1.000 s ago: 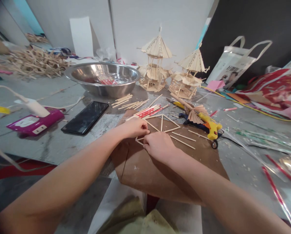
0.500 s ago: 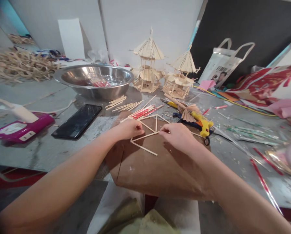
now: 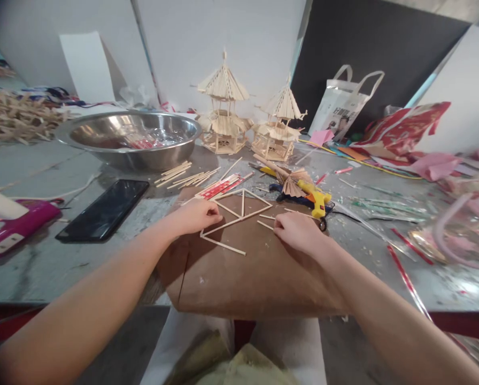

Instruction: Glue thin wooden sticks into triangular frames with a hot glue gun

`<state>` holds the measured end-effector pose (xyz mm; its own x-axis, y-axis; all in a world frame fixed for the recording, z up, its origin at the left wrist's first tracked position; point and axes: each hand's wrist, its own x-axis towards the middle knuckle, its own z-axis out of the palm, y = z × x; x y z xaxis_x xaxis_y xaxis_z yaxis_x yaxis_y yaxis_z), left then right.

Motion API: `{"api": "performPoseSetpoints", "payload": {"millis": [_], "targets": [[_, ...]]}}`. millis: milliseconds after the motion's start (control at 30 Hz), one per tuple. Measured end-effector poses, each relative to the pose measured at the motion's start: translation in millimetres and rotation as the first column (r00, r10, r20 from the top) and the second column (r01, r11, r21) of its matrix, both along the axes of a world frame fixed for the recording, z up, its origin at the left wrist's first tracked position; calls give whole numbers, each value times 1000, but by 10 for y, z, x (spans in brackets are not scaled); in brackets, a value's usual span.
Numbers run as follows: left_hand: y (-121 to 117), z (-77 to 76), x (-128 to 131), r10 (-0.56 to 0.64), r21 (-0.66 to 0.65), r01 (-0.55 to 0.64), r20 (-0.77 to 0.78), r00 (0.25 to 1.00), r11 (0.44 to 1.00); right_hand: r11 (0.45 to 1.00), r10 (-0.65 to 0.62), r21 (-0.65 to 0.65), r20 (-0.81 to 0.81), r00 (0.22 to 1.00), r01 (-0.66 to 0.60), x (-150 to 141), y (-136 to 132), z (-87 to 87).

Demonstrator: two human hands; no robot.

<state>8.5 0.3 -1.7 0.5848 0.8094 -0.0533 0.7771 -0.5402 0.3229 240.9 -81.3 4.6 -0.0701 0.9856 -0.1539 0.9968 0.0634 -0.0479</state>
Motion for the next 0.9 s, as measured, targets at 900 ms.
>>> {"api": "performPoseSetpoints", "payload": {"millis": [900], "targets": [[-135, 106, 72, -36, 95, -2, 396, 918, 995, 950, -9, 226, -673, 740, 217, -321, 33, 1]]}}
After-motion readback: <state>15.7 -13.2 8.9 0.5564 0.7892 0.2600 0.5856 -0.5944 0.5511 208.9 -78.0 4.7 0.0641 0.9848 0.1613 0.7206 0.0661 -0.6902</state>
